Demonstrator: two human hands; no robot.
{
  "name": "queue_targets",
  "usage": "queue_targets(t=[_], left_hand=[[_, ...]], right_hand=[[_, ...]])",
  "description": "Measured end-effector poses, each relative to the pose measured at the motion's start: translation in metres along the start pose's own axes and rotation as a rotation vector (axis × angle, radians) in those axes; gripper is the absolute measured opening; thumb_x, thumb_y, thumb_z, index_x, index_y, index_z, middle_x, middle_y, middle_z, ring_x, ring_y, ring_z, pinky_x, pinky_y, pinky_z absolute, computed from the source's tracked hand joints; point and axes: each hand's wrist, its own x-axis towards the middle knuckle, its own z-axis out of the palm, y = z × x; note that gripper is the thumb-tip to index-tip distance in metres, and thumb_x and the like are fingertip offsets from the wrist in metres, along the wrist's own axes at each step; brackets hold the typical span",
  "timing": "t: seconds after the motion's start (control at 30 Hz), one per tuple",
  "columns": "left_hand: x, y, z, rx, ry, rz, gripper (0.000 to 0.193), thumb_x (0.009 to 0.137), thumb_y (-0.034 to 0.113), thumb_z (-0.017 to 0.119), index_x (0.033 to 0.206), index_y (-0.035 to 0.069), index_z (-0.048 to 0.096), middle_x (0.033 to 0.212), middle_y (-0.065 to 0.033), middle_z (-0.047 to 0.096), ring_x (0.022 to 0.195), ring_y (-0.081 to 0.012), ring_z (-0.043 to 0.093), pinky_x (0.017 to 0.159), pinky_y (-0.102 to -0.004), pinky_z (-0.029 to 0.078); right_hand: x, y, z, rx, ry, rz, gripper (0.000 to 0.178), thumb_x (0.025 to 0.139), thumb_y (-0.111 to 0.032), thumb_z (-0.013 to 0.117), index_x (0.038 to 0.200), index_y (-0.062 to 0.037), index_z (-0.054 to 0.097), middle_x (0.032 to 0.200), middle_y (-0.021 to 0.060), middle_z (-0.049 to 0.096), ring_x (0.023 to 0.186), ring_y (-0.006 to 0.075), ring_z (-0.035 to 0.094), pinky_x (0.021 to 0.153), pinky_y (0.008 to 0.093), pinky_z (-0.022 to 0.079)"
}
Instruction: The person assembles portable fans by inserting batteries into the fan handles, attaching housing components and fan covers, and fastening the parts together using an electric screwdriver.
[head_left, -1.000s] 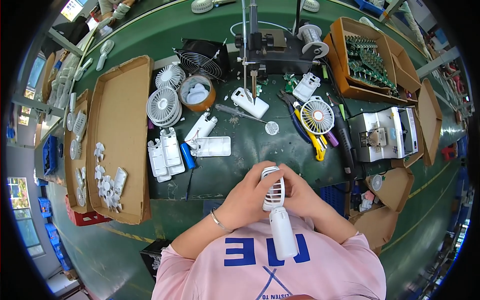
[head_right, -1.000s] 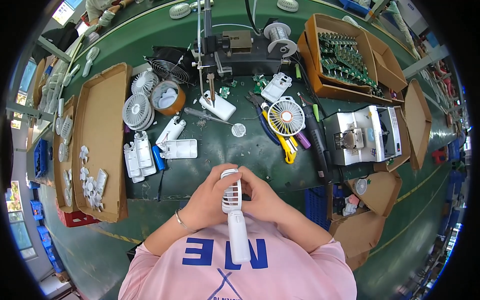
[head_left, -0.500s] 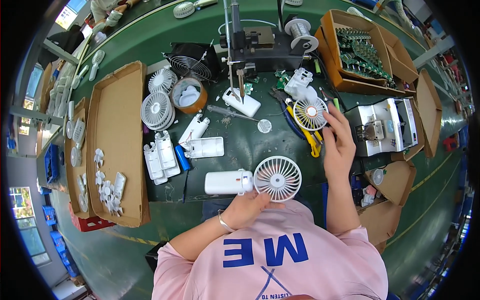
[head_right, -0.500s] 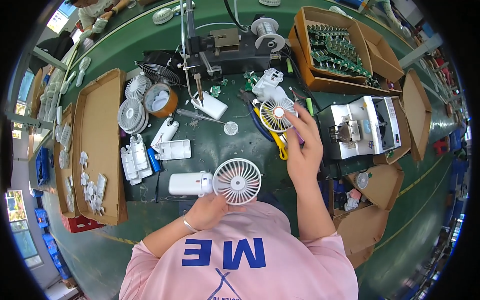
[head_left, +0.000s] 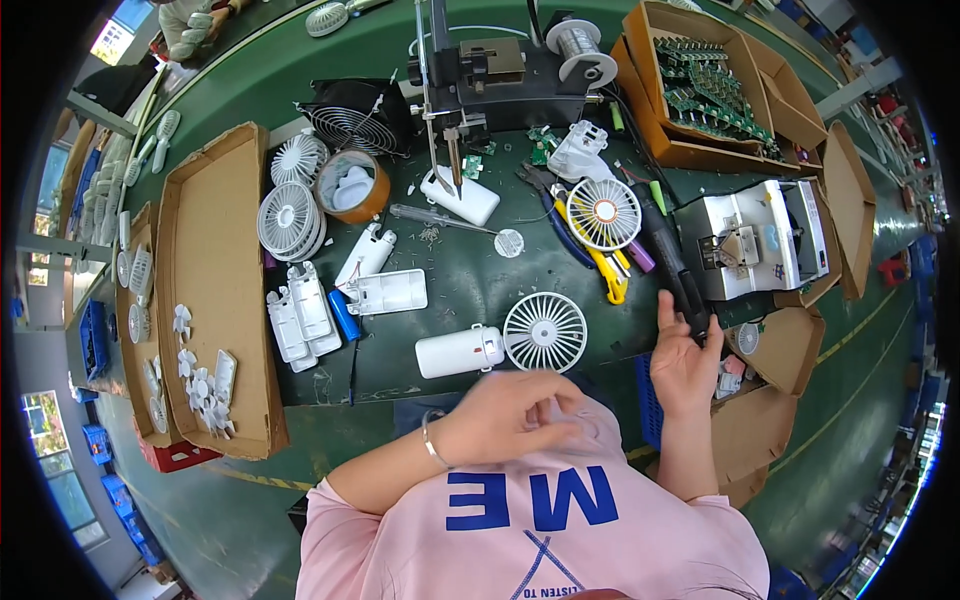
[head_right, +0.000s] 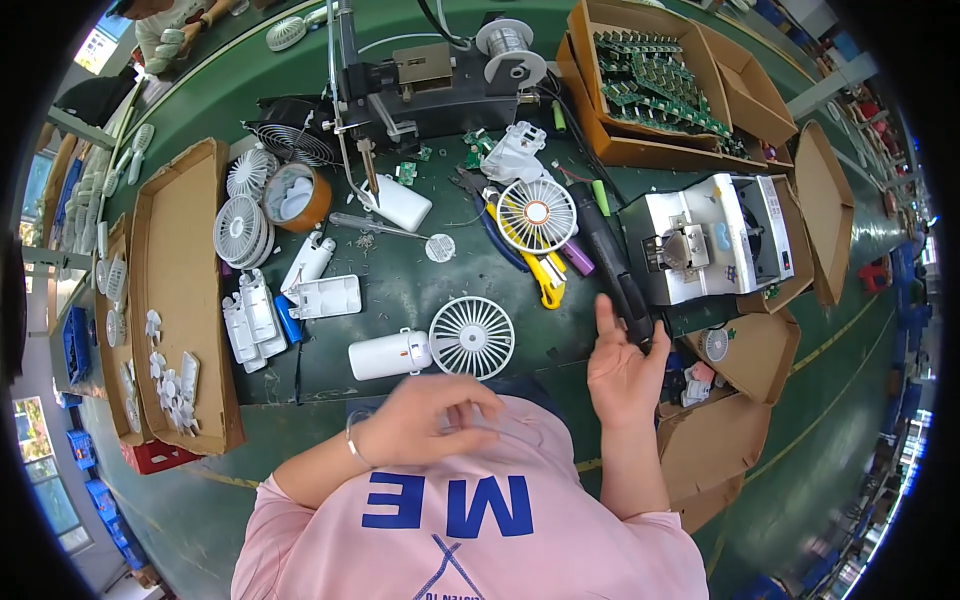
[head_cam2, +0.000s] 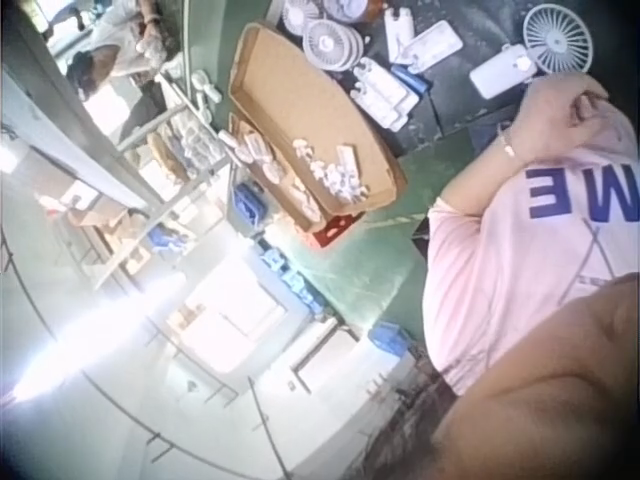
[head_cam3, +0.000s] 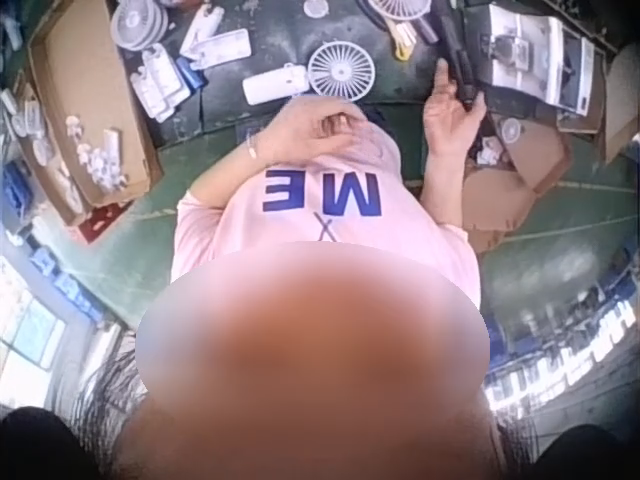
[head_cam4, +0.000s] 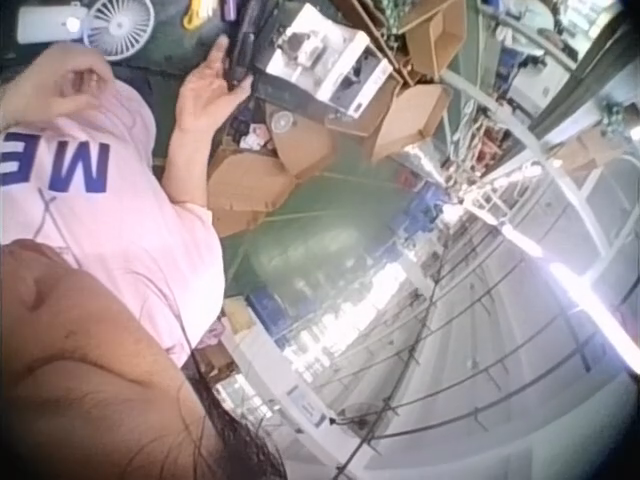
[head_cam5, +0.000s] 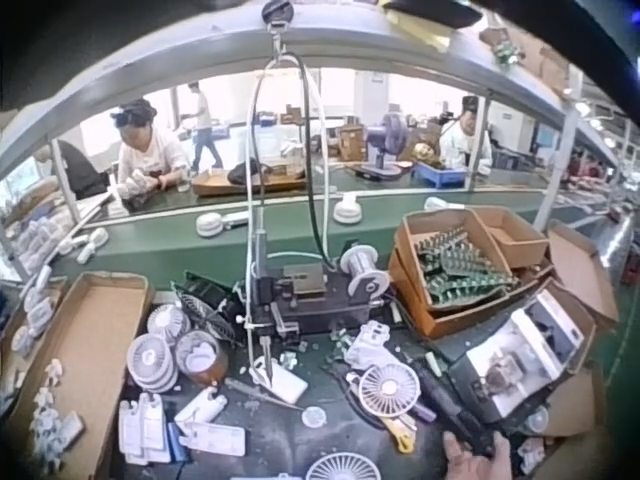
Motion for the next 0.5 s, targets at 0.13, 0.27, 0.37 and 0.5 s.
queue_targets(t=[0.13,0.27,0.37,0.5], left_hand=[[0.009,-0.001,-0.014,0.758,0.507,0.337,0.05,0.063,0.026,0.079,0.106,0.01,0.06,0.122,-0.0114,0.052,0.105,-0.0315,0.052,0.089,-0.0435,0.042],[0.012,-0.019,-0.009,0.834,0.571,0.221,0.051,0.065,0.03,0.078,0.107,0.009,0.059,0.131,-0.0165,0.045,0.107,-0.0327,0.051,0.088,-0.042,0.042],[0.013,-0.022,-0.01,0.818,0.619,0.199,0.05,0.067,0.032,0.077,0.108,0.007,0.06,0.134,-0.0188,0.044,0.103,-0.0319,0.054,0.086,-0.04,0.043],[0.018,-0.028,-0.013,0.852,0.636,0.253,0.05,0.067,0.034,0.076,0.106,0.007,0.062,0.135,-0.0174,0.044,0.101,-0.0305,0.054,0.085,-0.0389,0.043]], right_hand=[[-0.002,0.034,0.026,-0.703,-0.001,-0.822,0.05,0.098,-0.039,0.036,0.131,-0.0017,0.039,0.12,0.018,0.055,0.093,0.0269,0.063,0.083,0.0328,0.05],[0.0,-0.008,0.055,-1.01,-0.177,-1.278,0.054,0.096,-0.047,0.029,0.11,-0.0004,0.051,0.102,0.0188,0.061,0.08,0.0262,0.064,0.063,0.0293,0.053],[-0.013,-0.015,0.095,-0.68,-0.099,-1.686,0.052,0.091,-0.042,0.03,0.09,0.0018,0.056,0.082,0.0165,0.059,0.073,0.0264,0.06,0.063,0.0356,0.049],[-0.025,-0.02,0.107,-1.087,-0.671,-1.649,0.046,0.088,-0.038,0.033,0.085,0.0003,0.057,0.062,0.0145,0.056,0.063,0.0207,0.047,0.062,0.0362,0.036]])
